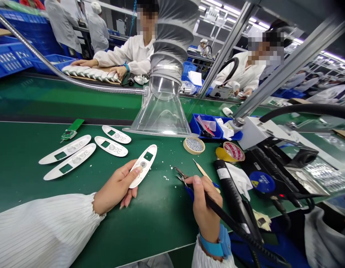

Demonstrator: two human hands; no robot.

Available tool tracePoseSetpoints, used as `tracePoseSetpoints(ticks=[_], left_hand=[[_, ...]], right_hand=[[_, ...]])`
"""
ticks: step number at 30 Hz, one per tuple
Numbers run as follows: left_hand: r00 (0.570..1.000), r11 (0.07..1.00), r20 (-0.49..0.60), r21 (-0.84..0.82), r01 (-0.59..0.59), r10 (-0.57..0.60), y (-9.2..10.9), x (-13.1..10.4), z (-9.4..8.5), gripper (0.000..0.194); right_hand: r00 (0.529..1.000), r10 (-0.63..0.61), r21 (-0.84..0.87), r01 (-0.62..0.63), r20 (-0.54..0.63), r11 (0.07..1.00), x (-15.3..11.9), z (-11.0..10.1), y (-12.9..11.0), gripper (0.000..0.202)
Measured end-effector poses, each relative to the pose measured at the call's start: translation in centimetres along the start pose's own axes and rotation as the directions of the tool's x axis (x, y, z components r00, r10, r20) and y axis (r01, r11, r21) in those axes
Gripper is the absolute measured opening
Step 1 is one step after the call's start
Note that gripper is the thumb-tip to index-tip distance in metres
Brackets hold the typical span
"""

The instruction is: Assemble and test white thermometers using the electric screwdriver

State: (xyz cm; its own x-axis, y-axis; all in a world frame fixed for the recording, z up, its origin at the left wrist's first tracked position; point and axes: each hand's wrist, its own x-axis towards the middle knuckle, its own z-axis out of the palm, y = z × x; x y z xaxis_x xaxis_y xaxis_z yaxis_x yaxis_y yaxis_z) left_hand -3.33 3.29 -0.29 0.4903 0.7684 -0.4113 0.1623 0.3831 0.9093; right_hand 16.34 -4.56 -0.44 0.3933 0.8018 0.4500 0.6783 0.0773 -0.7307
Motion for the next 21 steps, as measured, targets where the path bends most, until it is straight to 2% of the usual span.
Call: tracePoseSetpoints(ticks=[21], left_hand=[[1.0, 1.0, 0.014, 0.018, 0.009, -0.009, 0.04, -0.02, -0.04, 0.055]], right_hand=[[1.0, 0.02, 0.015, -0.02, 0.008, 1.0, -0.19, 0.16, 0.32, 0.03]])
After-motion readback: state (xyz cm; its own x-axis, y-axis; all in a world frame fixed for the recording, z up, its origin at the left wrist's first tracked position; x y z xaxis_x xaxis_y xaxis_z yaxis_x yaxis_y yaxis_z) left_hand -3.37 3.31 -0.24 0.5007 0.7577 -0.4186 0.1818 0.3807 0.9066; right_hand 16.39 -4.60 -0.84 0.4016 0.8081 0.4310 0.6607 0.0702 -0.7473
